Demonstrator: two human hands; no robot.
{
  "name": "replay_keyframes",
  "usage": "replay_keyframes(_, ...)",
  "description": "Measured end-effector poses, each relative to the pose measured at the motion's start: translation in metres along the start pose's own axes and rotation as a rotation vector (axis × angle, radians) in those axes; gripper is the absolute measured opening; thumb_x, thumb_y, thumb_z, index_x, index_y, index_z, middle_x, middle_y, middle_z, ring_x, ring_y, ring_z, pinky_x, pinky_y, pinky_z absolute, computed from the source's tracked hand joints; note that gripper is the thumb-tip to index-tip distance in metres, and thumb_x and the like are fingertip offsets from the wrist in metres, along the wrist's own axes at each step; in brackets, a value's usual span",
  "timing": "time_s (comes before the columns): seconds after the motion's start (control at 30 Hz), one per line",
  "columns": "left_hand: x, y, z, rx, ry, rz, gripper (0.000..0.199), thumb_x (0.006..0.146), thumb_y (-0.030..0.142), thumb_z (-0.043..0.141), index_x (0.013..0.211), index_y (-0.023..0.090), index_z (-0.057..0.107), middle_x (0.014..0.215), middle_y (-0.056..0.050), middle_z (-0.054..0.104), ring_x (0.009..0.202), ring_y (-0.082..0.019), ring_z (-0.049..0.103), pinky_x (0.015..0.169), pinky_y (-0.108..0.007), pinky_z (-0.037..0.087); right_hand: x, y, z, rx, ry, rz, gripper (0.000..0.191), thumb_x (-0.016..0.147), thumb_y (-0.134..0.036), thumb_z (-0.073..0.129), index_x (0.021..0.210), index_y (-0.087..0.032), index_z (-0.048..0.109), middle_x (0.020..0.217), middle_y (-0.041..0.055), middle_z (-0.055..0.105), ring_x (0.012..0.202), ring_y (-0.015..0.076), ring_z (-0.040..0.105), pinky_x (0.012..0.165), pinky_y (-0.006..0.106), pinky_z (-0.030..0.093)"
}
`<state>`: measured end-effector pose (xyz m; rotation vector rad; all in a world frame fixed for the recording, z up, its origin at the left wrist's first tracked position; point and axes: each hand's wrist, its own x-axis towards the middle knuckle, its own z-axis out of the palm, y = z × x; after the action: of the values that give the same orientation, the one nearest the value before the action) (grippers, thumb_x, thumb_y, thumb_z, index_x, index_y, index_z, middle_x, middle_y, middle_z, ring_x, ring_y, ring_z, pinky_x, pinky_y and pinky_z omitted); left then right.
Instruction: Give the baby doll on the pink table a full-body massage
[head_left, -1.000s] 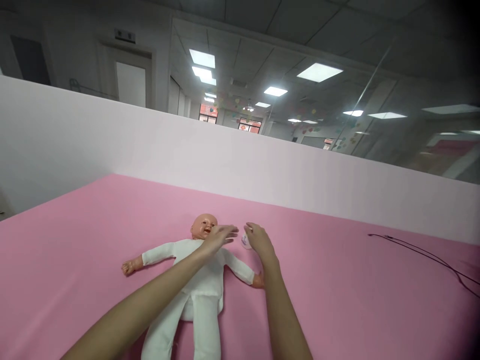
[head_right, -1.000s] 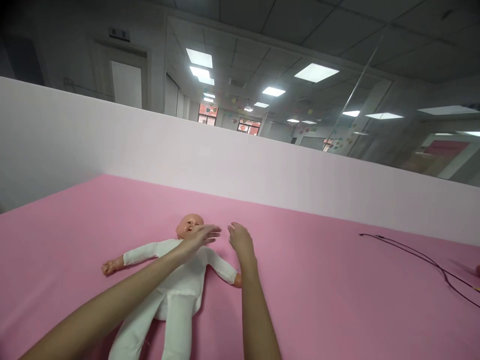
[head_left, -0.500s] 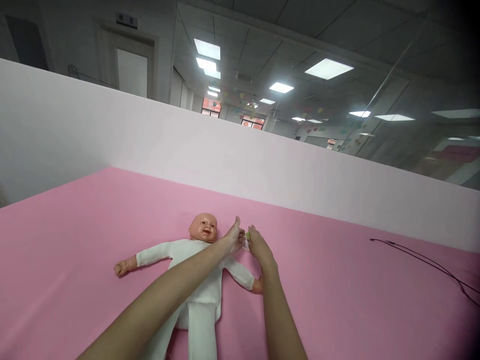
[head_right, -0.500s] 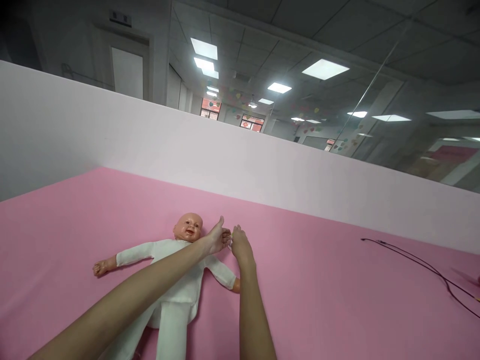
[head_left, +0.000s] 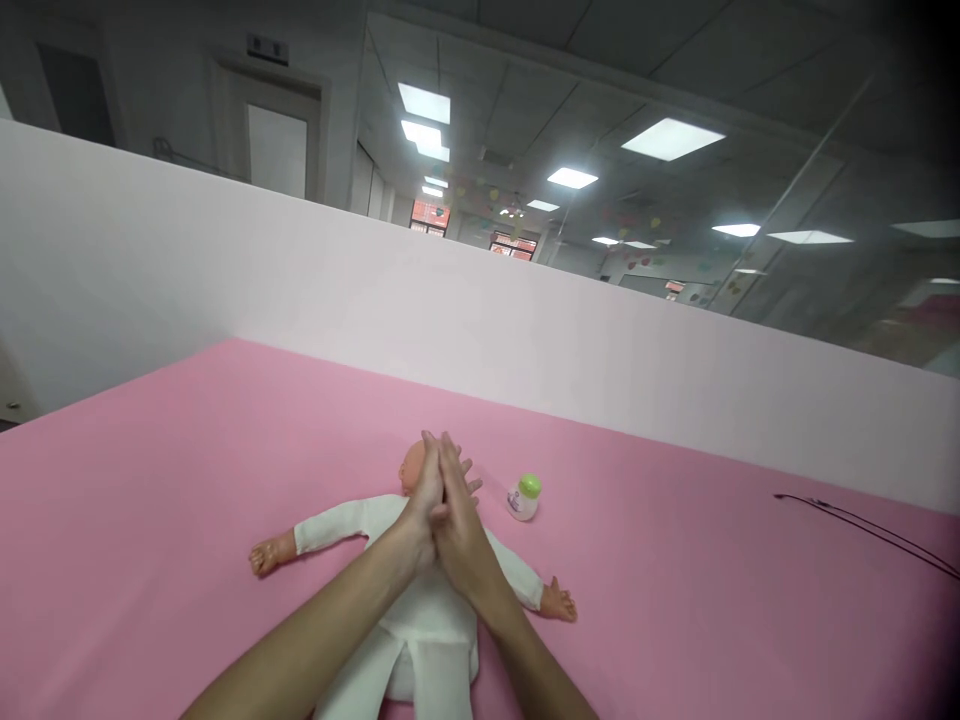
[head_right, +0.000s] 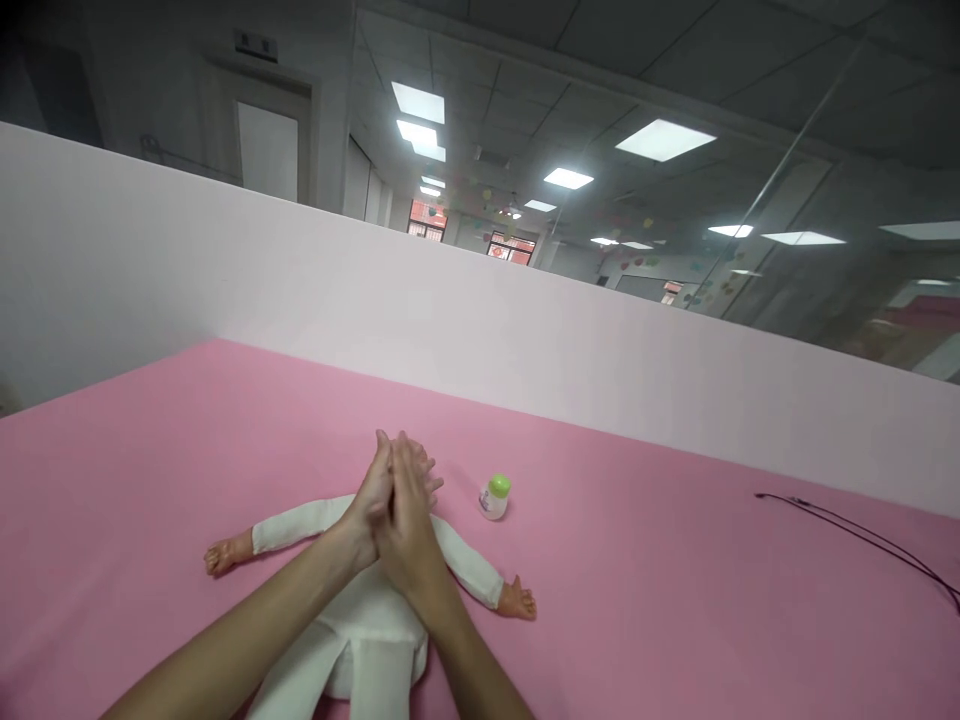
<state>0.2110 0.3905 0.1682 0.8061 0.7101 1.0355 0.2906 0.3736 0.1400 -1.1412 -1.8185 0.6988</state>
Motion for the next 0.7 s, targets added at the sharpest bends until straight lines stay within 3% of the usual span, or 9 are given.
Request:
replay_keyframes(0.07,-0.011,0.01,0.003,-0.095,0.054,-0.046,0.104,0.085,0.092,0.016,0.162,0.023,0.034,0.168,-0.009,0.031,0.153,-0.033,0.033,0.122,-0.041,0.035,-0.002,-0.002,0.003,0.064,0.069,0.106,0.086,0.099,-0.073,0.03,0.166,-0.026,0.007,0.174,0.0031,0.002,0.161,0.0237,0.003,0.131,0.051,0.01)
replay_keyframes(0.13,-0.017,0.02,0.006,-0.104,0.014,0.017,0.099,0.088,0.089,0.016,0.159,0.026,0.039,0.17,-0.004,0.028,0.157,-0.029,0.023,0.126,-0.039,0.027,-0.01,-0.01,0.005,0.081,0.133,0.136,0.086,0.099,-0.074,0.025,0.166,-0.027,0.001,0.174,0.0016,-0.003,0.161,0.0229,0.001,0.131,0.051,0.011)
replay_keyframes(0.23,-0.02,0.028,0.011,-0.111,-0.068,0.117,0.085,0.098,0.077,0.011,0.163,0.026,0.031,0.17,-0.002,0.027,0.157,-0.022,0.022,0.128,-0.037,0.018,-0.024,-0.026,0.007,0.043,0.074,-0.026,0.092,0.095,-0.08,0.029,0.166,-0.029,0.001,0.174,-0.0004,-0.004,0.16,0.0274,-0.004,0.13,0.054,0.011)
replay_keyframes(0.3,-0.023,0.031,0.014,-0.119,-0.091,0.034,0.083,0.101,0.072,0.01,0.165,0.022,0.025,0.169,-0.006,0.029,0.156,-0.023,0.027,0.128,-0.039,0.019,-0.023,-0.031,0.003,0.004,0.038,-0.084,0.095,0.093,-0.081,0.033,0.166,-0.029,0.002,0.174,-0.0002,-0.002,0.16,0.0295,-0.004,0.13,0.055,0.009)
replay_keyframes(0.4,-0.03,0.036,0.019,-0.097,-0.076,-0.102,0.087,0.098,0.077,0.015,0.165,0.022,0.026,0.17,-0.007,0.025,0.157,-0.026,0.022,0.127,-0.041,0.024,-0.006,-0.031,-0.01,0.007,0.108,0.056,0.089,0.096,-0.078,0.026,0.166,-0.027,0.002,0.175,0.0023,0.002,0.16,0.0283,0.0,0.129,0.056,0.011)
replay_keyframes(0.5,-0.034,0.037,0.018,-0.069,-0.092,0.029,0.087,0.095,0.08,0.014,0.164,0.029,0.026,0.172,0.0,0.018,0.159,-0.027,0.014,0.126,-0.041,0.027,0.003,-0.037,-0.015,0.031,0.138,0.185,0.09,0.096,-0.079,0.023,0.166,-0.026,0.001,0.174,0.0023,-0.001,0.16,0.0281,0.0,0.129,0.056,0.012)
replay_keyframes(0.6,-0.031,0.033,0.016,-0.069,-0.129,0.182,0.084,0.096,0.08,0.012,0.164,0.033,0.025,0.172,0.002,0.02,0.159,-0.025,0.015,0.127,-0.041,0.024,-0.004,-0.051,-0.007,0.029,0.072,-0.037,0.091,0.095,-0.08,0.026,0.166,-0.03,-0.003,0.174,-0.0025,-0.007,0.16,0.028,-0.005,0.13,0.055,0.011)
replay_keyframes(0.7,-0.029,0.027,0.016,-0.074,-0.143,0.138,0.087,0.096,0.079,0.014,0.165,0.026,0.027,0.167,-0.007,0.033,0.156,-0.029,0.025,0.127,-0.041,0.025,-0.005,-0.054,-0.003,0.011,0.102,-0.206,0.089,0.095,-0.079,0.024,0.166,-0.028,0.007,0.174,-0.0016,0.0,0.16,0.0288,-0.003,0.13,0.055,0.007)
